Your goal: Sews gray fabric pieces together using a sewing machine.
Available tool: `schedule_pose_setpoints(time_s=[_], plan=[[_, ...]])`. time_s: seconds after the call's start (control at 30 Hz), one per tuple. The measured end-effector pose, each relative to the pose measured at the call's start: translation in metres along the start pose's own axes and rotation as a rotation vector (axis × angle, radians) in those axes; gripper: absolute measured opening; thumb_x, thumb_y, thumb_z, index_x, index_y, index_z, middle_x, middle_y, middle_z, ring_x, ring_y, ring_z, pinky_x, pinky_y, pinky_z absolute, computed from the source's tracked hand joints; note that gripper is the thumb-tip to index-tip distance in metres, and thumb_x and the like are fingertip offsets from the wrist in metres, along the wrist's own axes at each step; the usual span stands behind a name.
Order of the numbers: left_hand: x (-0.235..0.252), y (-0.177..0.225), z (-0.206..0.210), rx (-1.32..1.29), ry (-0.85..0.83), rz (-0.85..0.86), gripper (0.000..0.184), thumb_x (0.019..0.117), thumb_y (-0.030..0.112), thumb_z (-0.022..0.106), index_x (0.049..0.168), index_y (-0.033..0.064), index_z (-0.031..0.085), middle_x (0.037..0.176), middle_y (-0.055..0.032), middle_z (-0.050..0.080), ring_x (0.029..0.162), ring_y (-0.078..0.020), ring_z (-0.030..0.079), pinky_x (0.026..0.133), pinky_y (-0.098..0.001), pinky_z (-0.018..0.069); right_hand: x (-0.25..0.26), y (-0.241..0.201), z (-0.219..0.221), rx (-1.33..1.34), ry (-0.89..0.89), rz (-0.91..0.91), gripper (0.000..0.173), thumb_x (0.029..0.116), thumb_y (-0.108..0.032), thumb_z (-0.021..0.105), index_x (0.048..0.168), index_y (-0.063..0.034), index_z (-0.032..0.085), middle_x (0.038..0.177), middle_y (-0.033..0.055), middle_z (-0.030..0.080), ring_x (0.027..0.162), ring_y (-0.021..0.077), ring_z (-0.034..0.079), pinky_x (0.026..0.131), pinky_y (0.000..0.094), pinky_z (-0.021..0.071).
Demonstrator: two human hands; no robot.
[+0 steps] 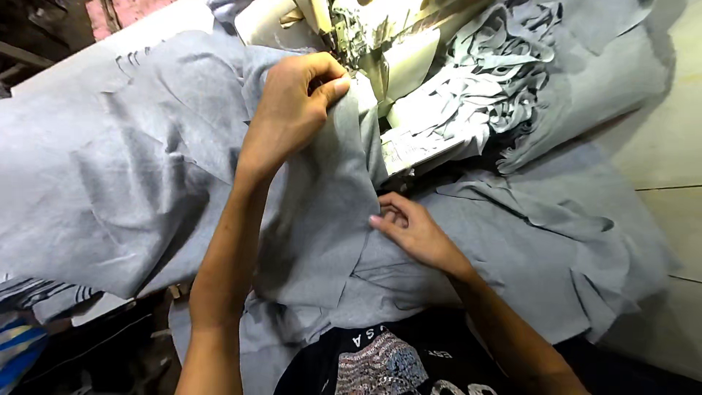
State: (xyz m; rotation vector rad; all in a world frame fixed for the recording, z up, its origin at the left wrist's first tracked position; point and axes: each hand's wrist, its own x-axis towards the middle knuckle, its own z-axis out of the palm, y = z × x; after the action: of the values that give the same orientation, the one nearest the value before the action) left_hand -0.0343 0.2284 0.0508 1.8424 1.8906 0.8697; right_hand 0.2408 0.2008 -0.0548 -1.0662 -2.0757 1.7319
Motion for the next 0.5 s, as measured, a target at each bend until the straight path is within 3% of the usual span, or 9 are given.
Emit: schedule_pose_setpoints(time_s=[0.17, 0.3, 0.5], plan=[[0.002, 0.004, -0.005, -0.113, -0.021, 0.061, 0.015, 0.1043, 0.019, 0.057, 0.106, 0.0097, 0.069, 0.093, 0.0032, 0.068, 0.083, 0.0027, 0.062, 0.076, -0.0152, 0.0507, 0.039, -0.031, -0.005, 0.077, 0.180, -0.256, 0.027, 0.0995, -0.027, 0.068, 0.121, -0.0108, 0.065, 0.085, -0.0029, 0.068, 0.060, 0.0048, 0.057, 0.052, 0.0203, 0.0471], [0.006, 0.008, 0.000, -0.189, -0.004, 0.080, 0.013, 0.1044, 0.014, 0.055, 0.108, 0.0085, 0.066, 0.098, 0.0016, 0.067, 0.084, 0.0005, 0.062, 0.075, -0.0159, 0.0511, 0.052, -0.054, -0.008, 0.161, 0.251, -0.406, 0.011, 0.0977, -0.015, 0.070, 0.104, -0.0082, 0.064, 0.073, 0.0001, 0.063, 0.052, 0.0069, 0.053, 0.042, 0.0186, 0.0427], [0.009, 0.015, 0.007, -0.224, 0.073, -0.031, 0.013, 0.1044, 0.014, 0.056, 0.103, 0.0080, 0.067, 0.091, 0.0025, 0.066, 0.080, 0.0020, 0.061, 0.073, -0.0148, 0.0499, 0.051, -0.045, -0.013, 0.158, 0.271, -0.477, 0.010, 0.0985, -0.013, 0.067, 0.106, -0.0063, 0.065, 0.084, -0.0005, 0.066, 0.062, 0.0048, 0.059, 0.051, 0.0180, 0.0492]])
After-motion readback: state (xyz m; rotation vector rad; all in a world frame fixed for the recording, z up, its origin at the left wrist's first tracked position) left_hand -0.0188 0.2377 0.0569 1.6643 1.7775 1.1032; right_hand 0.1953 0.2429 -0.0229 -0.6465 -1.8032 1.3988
